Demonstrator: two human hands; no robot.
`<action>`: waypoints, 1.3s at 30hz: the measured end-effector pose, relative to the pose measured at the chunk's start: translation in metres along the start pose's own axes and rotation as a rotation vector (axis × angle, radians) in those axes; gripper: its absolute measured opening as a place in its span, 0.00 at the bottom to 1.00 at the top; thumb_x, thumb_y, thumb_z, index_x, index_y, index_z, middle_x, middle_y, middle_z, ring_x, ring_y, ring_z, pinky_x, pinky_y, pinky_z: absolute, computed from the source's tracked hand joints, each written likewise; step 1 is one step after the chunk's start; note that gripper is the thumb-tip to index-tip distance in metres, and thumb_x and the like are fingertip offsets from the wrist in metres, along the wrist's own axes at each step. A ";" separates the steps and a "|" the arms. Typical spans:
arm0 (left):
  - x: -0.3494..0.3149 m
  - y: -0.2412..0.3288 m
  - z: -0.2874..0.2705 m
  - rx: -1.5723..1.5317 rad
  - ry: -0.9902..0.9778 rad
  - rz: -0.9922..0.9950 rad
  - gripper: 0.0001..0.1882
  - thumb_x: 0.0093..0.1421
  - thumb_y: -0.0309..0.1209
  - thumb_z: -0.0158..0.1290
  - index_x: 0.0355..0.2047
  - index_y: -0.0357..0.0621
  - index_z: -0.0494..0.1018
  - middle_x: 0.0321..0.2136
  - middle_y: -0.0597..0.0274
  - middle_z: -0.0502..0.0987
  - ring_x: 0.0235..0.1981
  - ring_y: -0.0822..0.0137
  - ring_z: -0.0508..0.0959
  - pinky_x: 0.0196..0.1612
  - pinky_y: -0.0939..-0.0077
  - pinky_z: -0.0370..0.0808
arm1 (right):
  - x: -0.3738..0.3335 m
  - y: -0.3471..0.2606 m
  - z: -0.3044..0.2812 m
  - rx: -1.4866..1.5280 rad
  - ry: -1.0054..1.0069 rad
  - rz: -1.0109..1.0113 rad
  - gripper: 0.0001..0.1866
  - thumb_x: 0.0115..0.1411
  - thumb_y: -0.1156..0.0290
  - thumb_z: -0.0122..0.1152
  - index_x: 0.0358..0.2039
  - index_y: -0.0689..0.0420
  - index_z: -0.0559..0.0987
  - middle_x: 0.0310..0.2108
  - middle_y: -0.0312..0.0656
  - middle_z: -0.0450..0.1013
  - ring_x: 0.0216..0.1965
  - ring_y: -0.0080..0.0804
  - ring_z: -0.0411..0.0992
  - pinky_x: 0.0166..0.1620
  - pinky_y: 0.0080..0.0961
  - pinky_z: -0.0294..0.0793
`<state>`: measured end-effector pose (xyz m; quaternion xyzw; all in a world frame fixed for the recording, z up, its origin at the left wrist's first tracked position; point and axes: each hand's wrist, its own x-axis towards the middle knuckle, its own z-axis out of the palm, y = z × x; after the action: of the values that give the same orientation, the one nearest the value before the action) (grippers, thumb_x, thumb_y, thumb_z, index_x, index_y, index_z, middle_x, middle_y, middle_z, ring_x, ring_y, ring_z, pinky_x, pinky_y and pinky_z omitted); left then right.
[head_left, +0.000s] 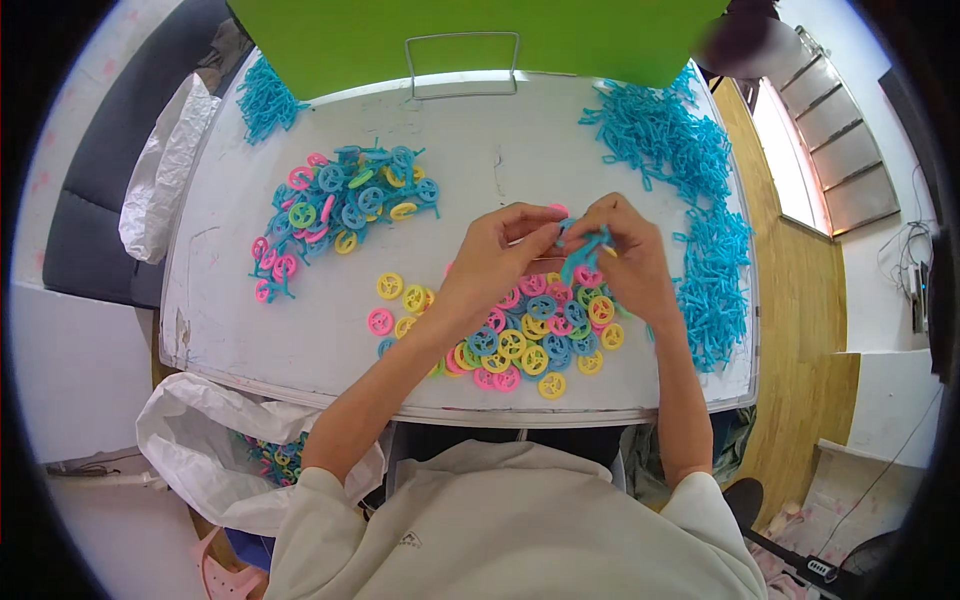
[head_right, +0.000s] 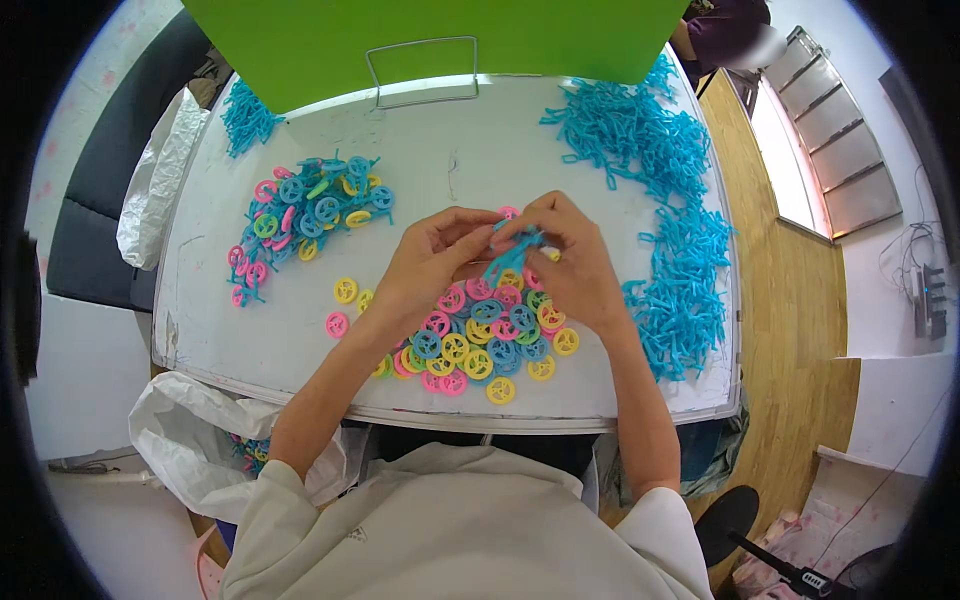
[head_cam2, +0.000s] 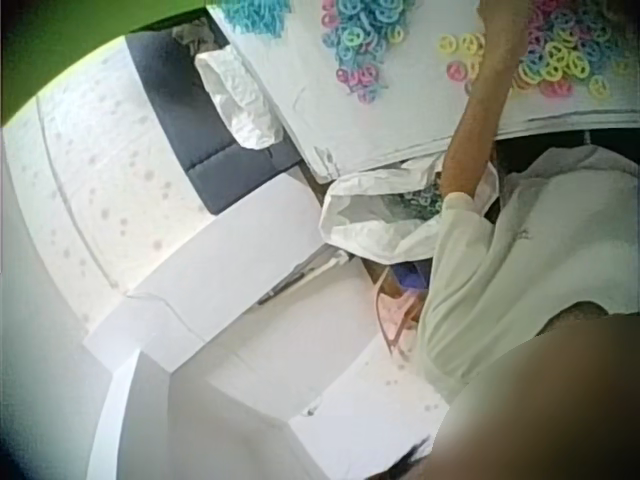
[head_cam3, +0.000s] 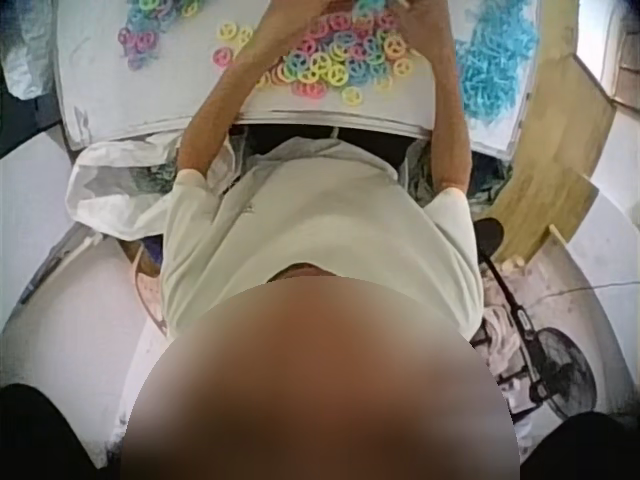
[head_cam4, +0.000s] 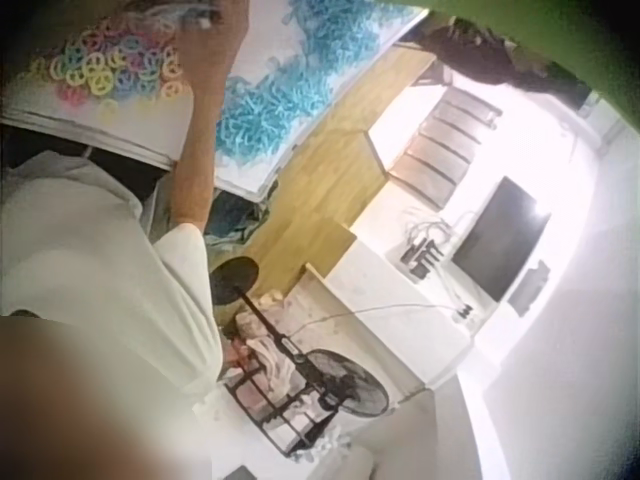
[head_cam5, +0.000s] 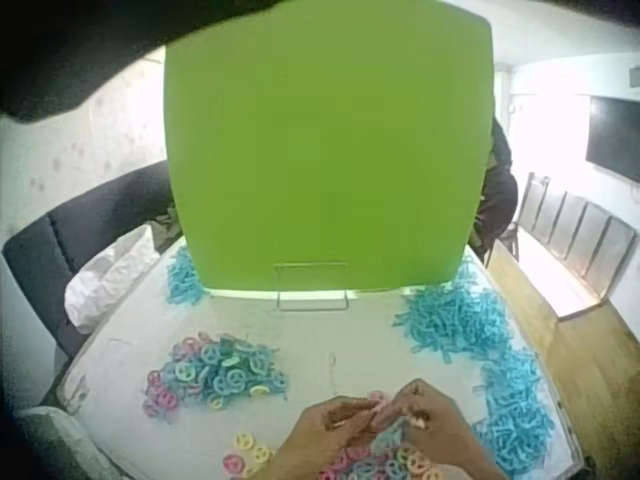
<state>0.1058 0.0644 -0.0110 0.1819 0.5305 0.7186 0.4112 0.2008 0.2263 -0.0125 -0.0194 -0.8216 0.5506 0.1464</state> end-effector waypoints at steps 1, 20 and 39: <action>0.002 0.000 0.002 0.000 -0.006 -0.002 0.12 0.64 0.27 0.48 0.46 0.34 0.70 0.37 0.56 0.76 0.39 0.69 0.78 0.44 0.78 0.78 | 0.002 0.003 -0.003 0.116 0.055 -0.020 0.15 0.46 0.91 0.50 0.33 0.64 0.77 0.39 0.40 0.70 0.47 0.28 0.70 0.50 0.24 0.69; 0.066 -0.033 0.021 0.681 0.021 0.227 0.09 0.51 0.29 0.61 0.33 0.40 0.76 0.34 0.53 0.77 0.32 0.61 0.78 0.31 0.70 0.75 | -0.002 0.025 -0.037 1.008 0.367 0.133 0.11 0.60 0.73 0.51 0.39 0.67 0.72 0.29 0.39 0.69 0.31 0.20 0.62 0.34 0.16 0.64; 0.010 0.006 -0.019 0.196 0.062 0.089 0.08 0.60 0.23 0.53 0.39 0.34 0.75 0.32 0.62 0.76 0.36 0.73 0.77 0.43 0.79 0.78 | 0.002 0.009 0.014 0.186 0.103 0.195 0.08 0.55 0.81 0.62 0.36 0.62 0.78 0.29 0.32 0.73 0.29 0.12 0.68 0.30 0.11 0.67</action>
<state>0.0838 0.0601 -0.0144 0.2223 0.6021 0.6861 0.3426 0.1938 0.2176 -0.0252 -0.1137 -0.7527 0.6342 0.1353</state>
